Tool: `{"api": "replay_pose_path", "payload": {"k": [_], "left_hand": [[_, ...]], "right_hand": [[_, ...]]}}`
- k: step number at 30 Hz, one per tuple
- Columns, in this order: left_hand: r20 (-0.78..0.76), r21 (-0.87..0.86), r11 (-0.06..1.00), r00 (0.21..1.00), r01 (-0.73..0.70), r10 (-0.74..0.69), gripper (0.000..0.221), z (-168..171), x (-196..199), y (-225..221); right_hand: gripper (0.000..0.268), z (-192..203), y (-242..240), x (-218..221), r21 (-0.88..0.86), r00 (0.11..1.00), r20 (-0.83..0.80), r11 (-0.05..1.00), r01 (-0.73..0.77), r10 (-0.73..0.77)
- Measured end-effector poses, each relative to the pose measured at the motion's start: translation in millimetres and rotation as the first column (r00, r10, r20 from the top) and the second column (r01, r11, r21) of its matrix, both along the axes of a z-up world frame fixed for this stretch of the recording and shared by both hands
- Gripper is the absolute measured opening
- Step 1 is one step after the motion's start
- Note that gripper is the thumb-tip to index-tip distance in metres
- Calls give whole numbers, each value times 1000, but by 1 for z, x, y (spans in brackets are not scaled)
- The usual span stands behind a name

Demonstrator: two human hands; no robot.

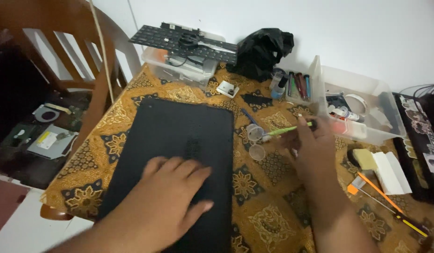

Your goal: Removing screws from the bottom of a laptop to disassemble it for repair.

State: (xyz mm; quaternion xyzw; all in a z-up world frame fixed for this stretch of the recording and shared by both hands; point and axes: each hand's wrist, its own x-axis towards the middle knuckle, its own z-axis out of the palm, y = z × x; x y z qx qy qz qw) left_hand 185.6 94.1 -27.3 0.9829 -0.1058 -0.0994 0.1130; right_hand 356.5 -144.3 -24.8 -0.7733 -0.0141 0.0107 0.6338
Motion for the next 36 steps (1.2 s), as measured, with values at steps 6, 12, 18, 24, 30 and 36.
{"api": "replay_pose_path", "payload": {"k": [6,12,18,24,30,36], "left_hand": [[57,-435,900,998,7,20,47,47,66,-30],[13,-645,761,994,-72,105,43,24,107,-53],[53,-735,674,985,-71,161,44,14,106,-54],[144,-801,598,980,35,137,29,-21,126,-48],[193,-834,545,971,88,139,27,-20,126,-46],[143,-885,464,975,48,171,24,-28,134,-37]], "right_hand": [[25,-39,-24,52,341,916,-386,907,248,-105],[14,-61,-27,52,437,963,-226,868,235,-147],[14,-58,-20,45,360,958,-276,916,178,-78],[15,-51,-13,32,456,998,-67,889,46,-17],[15,-59,-24,43,432,994,-101,899,74,-33],[14,-33,-12,21,377,1000,-5,926,19,-19]]}}
